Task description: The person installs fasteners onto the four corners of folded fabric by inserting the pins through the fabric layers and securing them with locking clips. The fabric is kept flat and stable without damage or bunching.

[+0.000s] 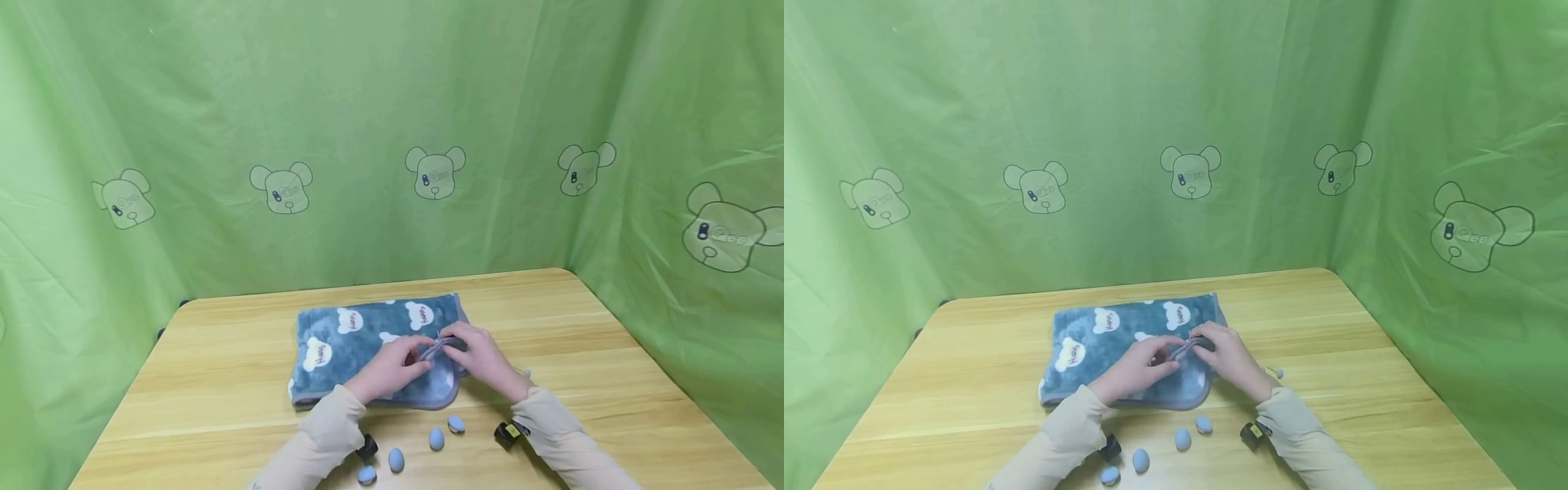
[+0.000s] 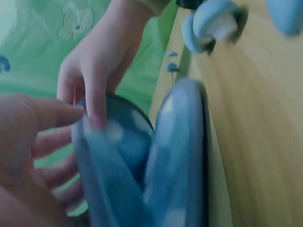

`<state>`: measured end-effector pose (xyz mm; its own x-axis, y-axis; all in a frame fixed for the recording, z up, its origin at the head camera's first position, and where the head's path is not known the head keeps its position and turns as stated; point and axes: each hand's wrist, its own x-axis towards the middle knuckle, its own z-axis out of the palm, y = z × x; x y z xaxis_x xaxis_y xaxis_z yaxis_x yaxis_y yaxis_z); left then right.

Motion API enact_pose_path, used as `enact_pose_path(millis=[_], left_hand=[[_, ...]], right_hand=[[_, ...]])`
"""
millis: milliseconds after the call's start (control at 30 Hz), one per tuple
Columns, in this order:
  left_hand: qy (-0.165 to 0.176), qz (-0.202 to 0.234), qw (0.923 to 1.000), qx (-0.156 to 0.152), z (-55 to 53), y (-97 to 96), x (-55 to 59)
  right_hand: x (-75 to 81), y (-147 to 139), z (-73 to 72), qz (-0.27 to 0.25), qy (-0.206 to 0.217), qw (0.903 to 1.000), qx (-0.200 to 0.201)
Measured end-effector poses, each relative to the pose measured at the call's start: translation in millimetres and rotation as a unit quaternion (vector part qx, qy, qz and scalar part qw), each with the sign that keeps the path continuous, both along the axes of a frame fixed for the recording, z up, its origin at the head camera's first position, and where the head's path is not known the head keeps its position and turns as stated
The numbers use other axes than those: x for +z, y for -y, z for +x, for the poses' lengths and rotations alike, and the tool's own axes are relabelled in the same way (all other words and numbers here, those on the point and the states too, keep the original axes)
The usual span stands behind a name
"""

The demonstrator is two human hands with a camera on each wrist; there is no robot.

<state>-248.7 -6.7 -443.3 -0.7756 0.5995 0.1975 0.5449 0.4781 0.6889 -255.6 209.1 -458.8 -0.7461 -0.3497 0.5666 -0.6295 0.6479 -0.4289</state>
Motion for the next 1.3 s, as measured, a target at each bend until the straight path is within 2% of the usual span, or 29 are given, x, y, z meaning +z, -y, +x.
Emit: enact_pose_path(millis=[100,200,300,400,500,567,633,700,833,900,1067,1167,1300], left_hand=[[-0.096,-0.029,0.9946,0.025,10.2,-5.4,5.8],[-0.201,-0.057,0.9772,0.035,20.0,-12.5,11.7],[-0.278,-0.096,0.9559,0.003,26.8,-20.7,17.8],[-0.319,-0.17,0.9306,-0.058,30.6,-29.3,22.0],[-0.32,-0.247,0.9055,-0.129,32.2,-36.7,23.6],[-0.305,-0.289,0.8926,-0.164,33.0,-41.1,23.1],[-0.293,-0.318,0.8826,-0.185,33.8,-45.3,21.5],[-0.281,-0.34,0.8762,-0.195,35.1,-49.6,19.4],[-0.254,-0.376,0.87,-0.193,38.6,-57.2,13.4],[-0.246,-0.383,0.8696,-0.191,39.4,-59.3,10.4],[-0.264,-0.383,0.8627,-0.197,38.9,-61.0,6.6],[-0.26,-0.383,0.8634,-0.199,38.6,-61.1,6.2],[-0.248,-0.372,0.8698,-0.209,37.9,-60.0,7.4]], right_hand=[[-0.4,-1,-0.6,0.004,-0.01,0.9999,-0.002],[-0.6,-2,-1.9,0.007,-0.02,0.9998,0.006],[-0.4,-2,-2.9,0.005,-0.022,0.9996,0.017],[-0.4,-2,-3.3,0.001,-0.027,0.9994,0.023],[-1.3,-1,-3.9,0.002,-0.042,0.9987,0.028],[-2.3,-1,-4.3,0.004,-0.049,0.9982,0.032],[-3.0,-1,-4.4,0.004,-0.049,0.9981,0.038],[-3.1,-2,-3.7,0.001,-0.043,0.9982,0.041],[-2.8,-2,-2.2,-0.005,-0.035,0.9983,0.047],[-2.4,-1,-1.6,-0.006,-0.036,0.9981,0.05],[-2.1,-1,-1.0,-0.007,-0.037,0.9978,0.054],[-3.0,-2,-1.8,-0.005,-0.042,0.9975,0.057],[-2.8,-3,-1.9,-0.004,-0.046,0.9971,0.06]])
